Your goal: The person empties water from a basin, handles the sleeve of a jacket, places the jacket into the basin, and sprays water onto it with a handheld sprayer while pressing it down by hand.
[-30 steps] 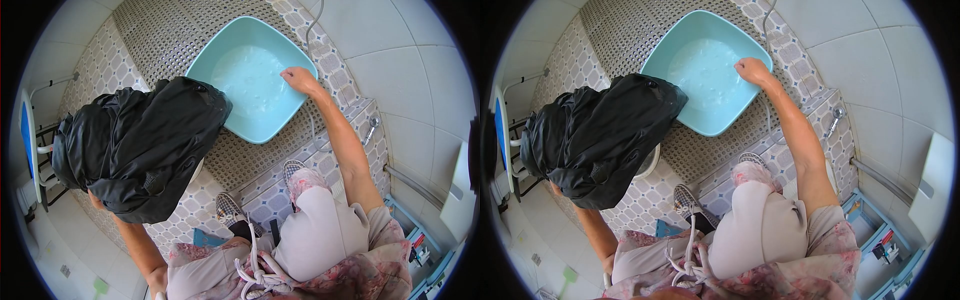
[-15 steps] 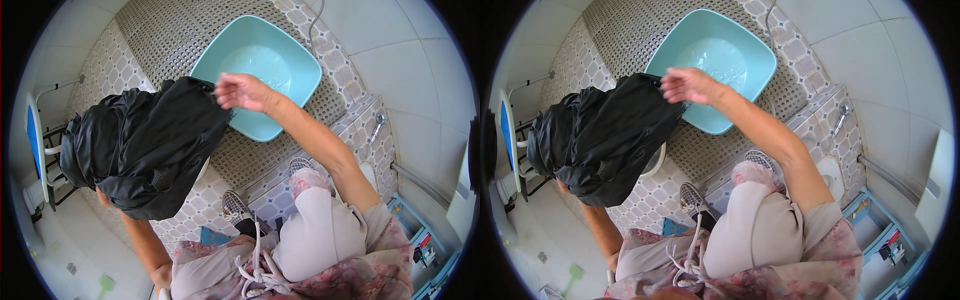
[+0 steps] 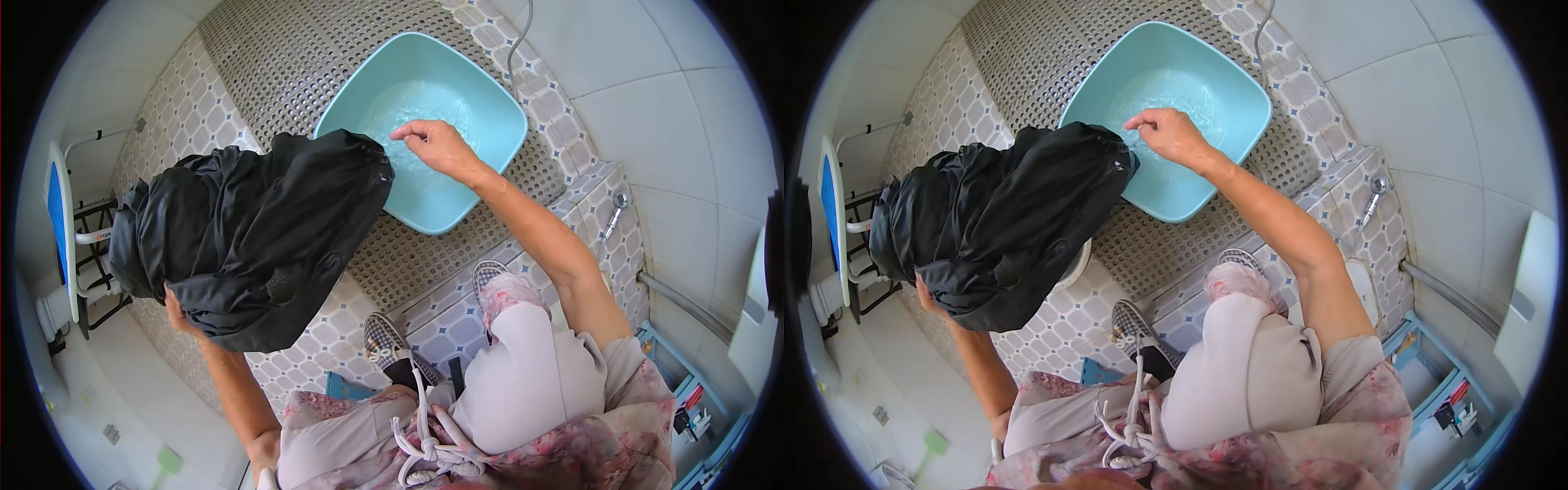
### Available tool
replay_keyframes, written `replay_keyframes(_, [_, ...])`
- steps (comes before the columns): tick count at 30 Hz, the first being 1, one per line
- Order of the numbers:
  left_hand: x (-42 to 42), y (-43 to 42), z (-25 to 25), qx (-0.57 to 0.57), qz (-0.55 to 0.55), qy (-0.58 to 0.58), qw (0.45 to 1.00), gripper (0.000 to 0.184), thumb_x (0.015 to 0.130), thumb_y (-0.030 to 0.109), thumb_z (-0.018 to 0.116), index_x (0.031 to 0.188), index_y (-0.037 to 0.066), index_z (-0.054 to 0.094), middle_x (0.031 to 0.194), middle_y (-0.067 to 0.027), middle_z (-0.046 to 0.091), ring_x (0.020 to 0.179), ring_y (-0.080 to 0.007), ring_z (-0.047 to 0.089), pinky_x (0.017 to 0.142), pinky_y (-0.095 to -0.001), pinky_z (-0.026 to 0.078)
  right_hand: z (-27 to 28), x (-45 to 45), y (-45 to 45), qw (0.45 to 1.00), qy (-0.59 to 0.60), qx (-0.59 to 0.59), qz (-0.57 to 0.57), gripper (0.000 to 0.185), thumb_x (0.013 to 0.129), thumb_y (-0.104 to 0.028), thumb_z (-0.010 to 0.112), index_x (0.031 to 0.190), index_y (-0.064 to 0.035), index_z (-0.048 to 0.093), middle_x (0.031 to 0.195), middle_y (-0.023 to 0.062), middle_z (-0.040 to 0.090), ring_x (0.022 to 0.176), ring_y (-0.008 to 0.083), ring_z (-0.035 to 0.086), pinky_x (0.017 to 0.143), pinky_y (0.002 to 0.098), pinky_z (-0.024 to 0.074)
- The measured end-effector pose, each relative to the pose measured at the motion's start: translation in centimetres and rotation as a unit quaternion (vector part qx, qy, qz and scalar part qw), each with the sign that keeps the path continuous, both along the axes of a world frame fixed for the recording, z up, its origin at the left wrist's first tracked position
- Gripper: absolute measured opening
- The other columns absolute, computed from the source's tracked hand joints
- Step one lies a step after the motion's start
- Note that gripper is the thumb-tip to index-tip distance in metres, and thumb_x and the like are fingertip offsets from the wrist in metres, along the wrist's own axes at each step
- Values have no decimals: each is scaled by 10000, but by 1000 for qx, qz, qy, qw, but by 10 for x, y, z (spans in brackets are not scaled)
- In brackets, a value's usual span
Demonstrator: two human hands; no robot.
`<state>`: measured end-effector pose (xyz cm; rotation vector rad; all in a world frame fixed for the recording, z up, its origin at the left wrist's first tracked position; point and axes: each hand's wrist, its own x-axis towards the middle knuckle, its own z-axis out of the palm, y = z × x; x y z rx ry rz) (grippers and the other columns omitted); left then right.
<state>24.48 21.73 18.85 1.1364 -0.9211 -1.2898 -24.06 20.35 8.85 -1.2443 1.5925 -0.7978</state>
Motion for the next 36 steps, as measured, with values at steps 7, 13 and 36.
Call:
replay_keyframes(7, [-11,0,4,31,55,1,998,377,947,345,419,1105,46,583,1011,-83,650,948,-211,622,893,-354,491,-2,-27,-7,996,74,28,-47,292,876,-188,532,1086,-84,706,838,72,686,764,180,624,744,317,499])
replay_keyframes(13, [-10,0,1,36,64,28,997,374,930,369,463,1078,54,600,988,-91,655,936,-228,628,874,-375,505,-103,-57,-16,951,249,46,-179,315,870,-254,565,1042,-22,690,947,159,696,903,323,658,814,416,521])
replay_keyframes(36, [-27,8,5,-50,94,-146,983,269,993,178,406,1023,-10,595,950,-38,615,882,-113,577,837,-259,467,-114,-72,-19,905,354,-51,-230,306,890,-266,514,937,-3,662,938,194,680,865,358,634,853,435,496])
